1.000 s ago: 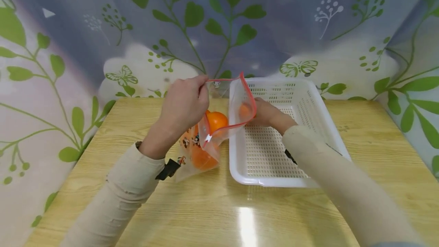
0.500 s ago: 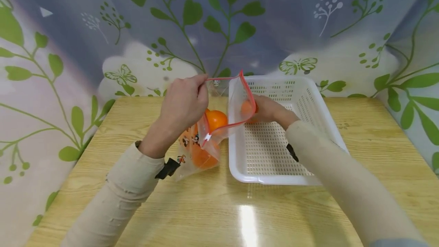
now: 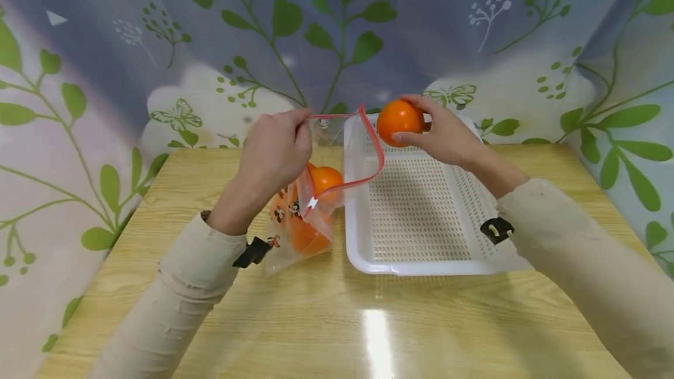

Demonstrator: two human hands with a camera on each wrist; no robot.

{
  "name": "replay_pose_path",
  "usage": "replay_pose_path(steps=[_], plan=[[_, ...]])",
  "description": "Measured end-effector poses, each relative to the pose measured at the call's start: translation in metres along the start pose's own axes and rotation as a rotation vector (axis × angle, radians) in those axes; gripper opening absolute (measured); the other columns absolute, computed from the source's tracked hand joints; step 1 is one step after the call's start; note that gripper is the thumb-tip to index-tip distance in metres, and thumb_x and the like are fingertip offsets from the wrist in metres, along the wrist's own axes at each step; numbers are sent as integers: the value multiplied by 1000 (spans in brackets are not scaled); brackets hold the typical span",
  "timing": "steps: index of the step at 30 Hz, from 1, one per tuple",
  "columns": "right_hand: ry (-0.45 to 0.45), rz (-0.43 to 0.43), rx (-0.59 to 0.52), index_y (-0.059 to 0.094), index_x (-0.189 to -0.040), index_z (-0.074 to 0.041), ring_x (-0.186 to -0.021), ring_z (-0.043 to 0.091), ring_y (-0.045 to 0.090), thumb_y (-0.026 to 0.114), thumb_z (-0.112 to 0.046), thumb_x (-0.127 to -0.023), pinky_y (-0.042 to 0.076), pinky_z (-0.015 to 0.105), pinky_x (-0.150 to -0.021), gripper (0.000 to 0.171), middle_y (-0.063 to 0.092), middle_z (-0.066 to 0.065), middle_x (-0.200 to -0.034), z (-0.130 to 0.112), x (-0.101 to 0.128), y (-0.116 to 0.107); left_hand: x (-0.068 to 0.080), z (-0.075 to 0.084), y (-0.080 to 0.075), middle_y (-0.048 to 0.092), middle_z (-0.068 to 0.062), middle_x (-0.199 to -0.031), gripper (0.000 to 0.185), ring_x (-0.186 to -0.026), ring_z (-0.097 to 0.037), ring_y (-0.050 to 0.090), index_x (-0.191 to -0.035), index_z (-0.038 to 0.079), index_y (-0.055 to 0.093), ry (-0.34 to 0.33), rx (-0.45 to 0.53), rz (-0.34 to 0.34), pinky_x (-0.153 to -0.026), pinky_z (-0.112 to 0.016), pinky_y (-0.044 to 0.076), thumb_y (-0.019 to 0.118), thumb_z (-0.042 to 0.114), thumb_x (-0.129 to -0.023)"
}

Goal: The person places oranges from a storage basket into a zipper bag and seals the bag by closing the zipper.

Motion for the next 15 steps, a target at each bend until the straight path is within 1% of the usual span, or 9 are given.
replay_pose_path(steps=[3, 6, 10, 12, 15], plan=[[-44, 32, -87, 32, -149, -21, -115, 33, 52, 70, -27, -88, 47, 47, -89, 72, 37, 7, -145, -20, 12, -11, 0, 0, 0, 64, -12, -73, 39, -36, -18, 34, -125, 5, 64, -5, -2, -3, -39, -30, 30, 39, 10, -95], [-120, 58, -144, 34, -148, -24, -115, 29, 53, 70, -26, -88, 49, 42, -88, 71, 38, 3, -143, -41, 25, -14, 0, -1, 0, 67, -13, -78, 39, -37, -19, 36, -125, 5, 64, -5, -5, 2, -40, -31, 32, 40, 10, -95], [-229, 63, -211, 36, -147, -21, -114, 27, 54, 71, -18, -87, 52, 37, -84, 70, 39, 4, -140, -65, 39, -5, 1, -1, 1, 68, -14, -82, 39, -37, -20, 38, -124, 4, 65, 0, -6, 9, -42, -32, 33, 40, 11, -96], [-263, 60, -234, 37, -147, -18, -113, 28, 54, 72, -14, -86, 52, 36, -84, 70, 40, 4, -140, -73, 44, 2, 1, -1, 1, 67, -14, -78, 39, -37, -21, 39, -124, 4, 65, 3, -5, 9, -41, -32, 32, 40, 11, -96], [-292, 38, -232, 38, -147, -18, -114, 25, 53, 73, -14, -85, 52, 34, -83, 71, 39, 0, -142, -80, 49, 12, 1, 0, 1, 67, -13, -77, 38, -37, -21, 38, -124, 3, 65, 9, -2, 10, -41, -32, 32, 40, 10, -96]])
Point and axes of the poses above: each hand's wrist, its own x-axis away from the middle knuckle, its own y-axis out of the palm, z = x × y, the point moved 10 cm from there along -x, towards the middle knuckle
